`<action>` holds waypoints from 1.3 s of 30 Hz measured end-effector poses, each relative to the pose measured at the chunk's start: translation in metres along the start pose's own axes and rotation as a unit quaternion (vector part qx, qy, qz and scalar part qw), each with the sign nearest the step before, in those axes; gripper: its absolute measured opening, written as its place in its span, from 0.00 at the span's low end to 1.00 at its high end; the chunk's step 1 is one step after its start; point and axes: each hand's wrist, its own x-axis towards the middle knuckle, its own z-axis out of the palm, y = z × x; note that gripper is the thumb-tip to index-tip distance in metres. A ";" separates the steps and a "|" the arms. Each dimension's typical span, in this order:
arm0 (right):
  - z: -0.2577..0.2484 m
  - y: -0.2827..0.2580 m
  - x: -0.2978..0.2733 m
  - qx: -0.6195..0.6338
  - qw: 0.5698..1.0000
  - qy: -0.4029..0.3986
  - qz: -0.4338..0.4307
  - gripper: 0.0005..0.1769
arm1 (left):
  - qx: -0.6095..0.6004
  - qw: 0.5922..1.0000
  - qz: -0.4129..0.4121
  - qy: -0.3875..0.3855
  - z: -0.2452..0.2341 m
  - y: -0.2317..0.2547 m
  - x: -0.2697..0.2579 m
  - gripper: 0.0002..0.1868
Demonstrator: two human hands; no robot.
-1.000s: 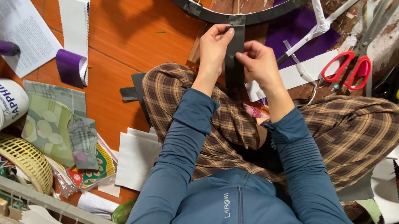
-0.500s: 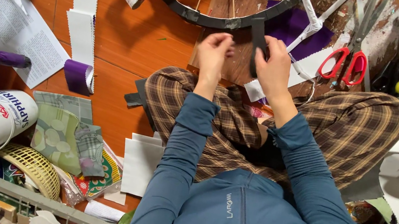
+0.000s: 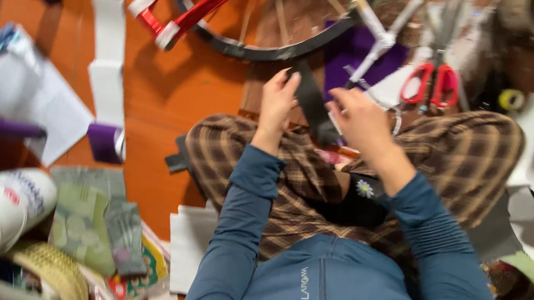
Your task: Applying black adhesive strips to the rim of a bicycle wheel using scissors and hands.
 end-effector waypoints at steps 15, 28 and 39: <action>-0.141 0.295 -0.007 -0.515 0.821 0.187 0.158 0.05 | -0.069 0.993 -0.075 -0.061 -0.002 0.056 -0.011 0.13; -0.157 0.188 -0.024 -0.310 0.906 0.174 0.229 0.13 | -0.118 0.985 -0.055 -0.114 0.000 0.063 -0.010 0.17; -0.063 0.239 -0.014 0.067 0.878 0.350 0.320 0.21 | -0.072 0.993 0.013 -0.089 -0.012 0.028 0.019 0.16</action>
